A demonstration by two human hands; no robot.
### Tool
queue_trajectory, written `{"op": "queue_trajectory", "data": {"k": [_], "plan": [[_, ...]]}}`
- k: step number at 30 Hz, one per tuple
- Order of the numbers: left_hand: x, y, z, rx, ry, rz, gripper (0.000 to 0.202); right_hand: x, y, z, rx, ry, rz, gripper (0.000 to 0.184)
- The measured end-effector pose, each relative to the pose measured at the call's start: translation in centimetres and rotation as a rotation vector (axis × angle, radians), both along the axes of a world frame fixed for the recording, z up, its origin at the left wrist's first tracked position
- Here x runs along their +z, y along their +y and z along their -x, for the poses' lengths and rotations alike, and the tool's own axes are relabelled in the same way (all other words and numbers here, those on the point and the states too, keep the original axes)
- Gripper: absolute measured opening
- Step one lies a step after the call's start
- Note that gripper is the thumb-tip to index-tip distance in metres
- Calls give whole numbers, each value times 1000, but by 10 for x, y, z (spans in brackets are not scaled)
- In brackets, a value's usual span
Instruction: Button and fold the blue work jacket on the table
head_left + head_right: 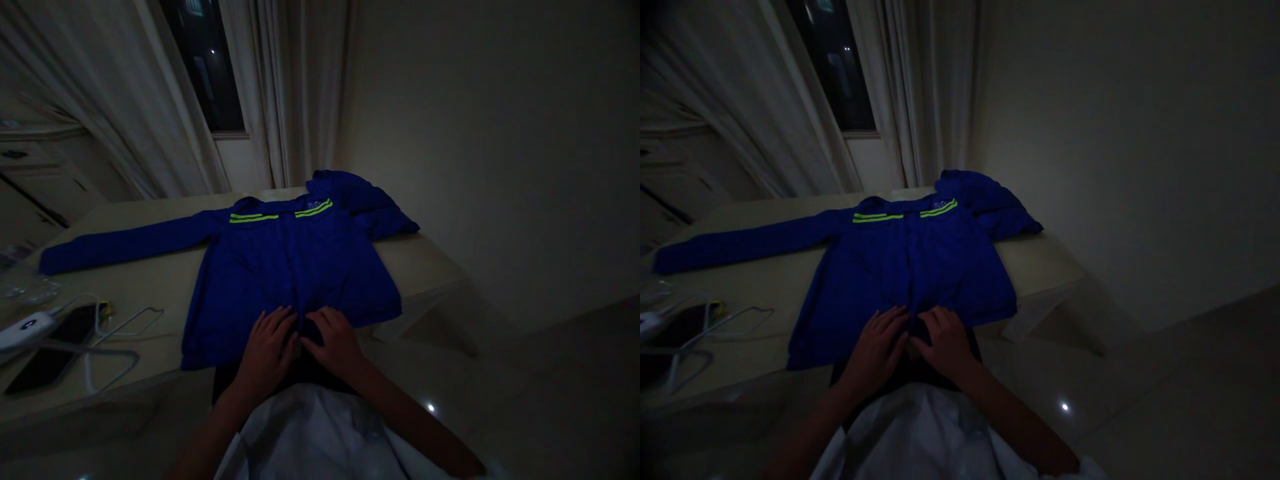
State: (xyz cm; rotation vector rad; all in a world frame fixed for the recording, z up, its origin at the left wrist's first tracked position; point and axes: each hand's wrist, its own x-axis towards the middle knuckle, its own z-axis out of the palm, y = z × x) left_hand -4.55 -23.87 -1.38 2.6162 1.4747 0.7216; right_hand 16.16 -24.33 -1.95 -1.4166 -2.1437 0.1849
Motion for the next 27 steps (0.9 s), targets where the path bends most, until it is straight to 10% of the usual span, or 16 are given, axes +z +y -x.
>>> {"op": "queue_trajectory", "data": {"k": [5, 17, 22, 27], "plan": [[-18, -12, 4, -2, 110, -50, 57, -4, 3, 2, -14, -61, -114, 21], [-30, -31, 3, -35, -147, -204, 34, -20, 4, -3, -84, 222, -182, 38], [-41, -52, -14, 108, -686, 428, 28, -16, 3, -8, -98, 302, -124, 46], [-48, -42, -33, 339, -1406, 1043, 62, -6, 0, -7, 49, 84, -140, 47]]}}
